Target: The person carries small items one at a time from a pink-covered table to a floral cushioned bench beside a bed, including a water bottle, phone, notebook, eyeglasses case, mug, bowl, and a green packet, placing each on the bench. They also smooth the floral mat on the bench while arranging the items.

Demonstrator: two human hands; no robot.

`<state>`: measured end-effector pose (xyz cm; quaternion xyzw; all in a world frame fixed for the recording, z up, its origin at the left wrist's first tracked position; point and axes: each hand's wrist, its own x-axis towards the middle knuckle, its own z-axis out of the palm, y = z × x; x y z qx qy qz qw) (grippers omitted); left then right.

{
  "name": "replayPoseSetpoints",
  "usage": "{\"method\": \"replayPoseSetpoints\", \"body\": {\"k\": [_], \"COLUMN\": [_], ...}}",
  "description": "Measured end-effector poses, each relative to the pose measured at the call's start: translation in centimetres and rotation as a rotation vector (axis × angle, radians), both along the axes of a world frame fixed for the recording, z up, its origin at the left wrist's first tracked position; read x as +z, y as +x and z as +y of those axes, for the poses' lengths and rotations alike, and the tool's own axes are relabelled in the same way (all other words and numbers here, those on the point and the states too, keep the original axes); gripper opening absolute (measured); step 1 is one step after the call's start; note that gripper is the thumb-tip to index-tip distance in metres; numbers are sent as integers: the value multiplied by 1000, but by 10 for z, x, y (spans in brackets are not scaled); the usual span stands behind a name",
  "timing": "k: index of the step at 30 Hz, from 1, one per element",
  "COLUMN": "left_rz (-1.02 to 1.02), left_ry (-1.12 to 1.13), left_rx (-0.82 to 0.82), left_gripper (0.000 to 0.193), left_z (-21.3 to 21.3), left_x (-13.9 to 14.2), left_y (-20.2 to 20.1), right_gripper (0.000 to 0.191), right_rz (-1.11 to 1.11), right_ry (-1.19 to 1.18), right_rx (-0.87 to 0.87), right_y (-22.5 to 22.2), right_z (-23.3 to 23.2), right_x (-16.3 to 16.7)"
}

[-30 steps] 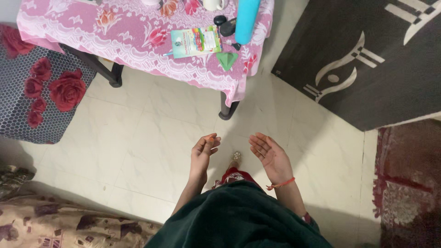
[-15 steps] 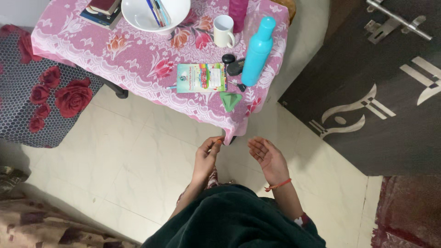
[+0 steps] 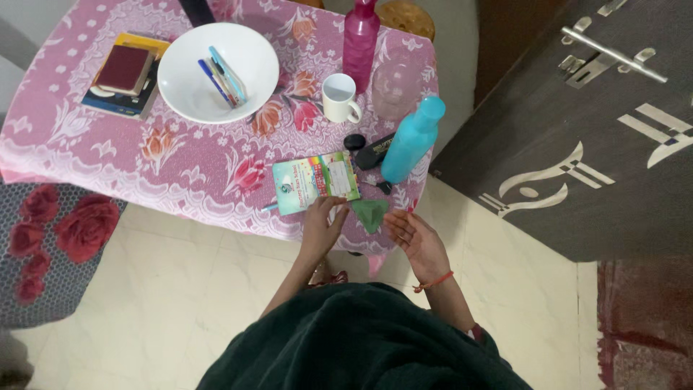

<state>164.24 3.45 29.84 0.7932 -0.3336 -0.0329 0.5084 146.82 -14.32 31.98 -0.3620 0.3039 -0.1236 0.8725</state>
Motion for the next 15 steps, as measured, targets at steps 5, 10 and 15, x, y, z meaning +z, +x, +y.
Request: {"method": "replayPoseSetpoints", "body": {"k": [5,10,15], "left_rz": [-195,-144,-242], "left_ry": [105,526,734], "left_rx": [-181,-252,-242], "left_gripper": [44,81,89], "left_z": [-57,-122,-164], "left_x": [-3,-3,6], "left_y": [64,102,116], "right_gripper": [32,28,29], "right_rz": [13,129,273], "right_ry": [-63,-44,-71], "right_rx": [-181,-290,-342], "right_y": [27,31,44], "right_z": [0,20,31], "right_x": [0,-10,-15]}}
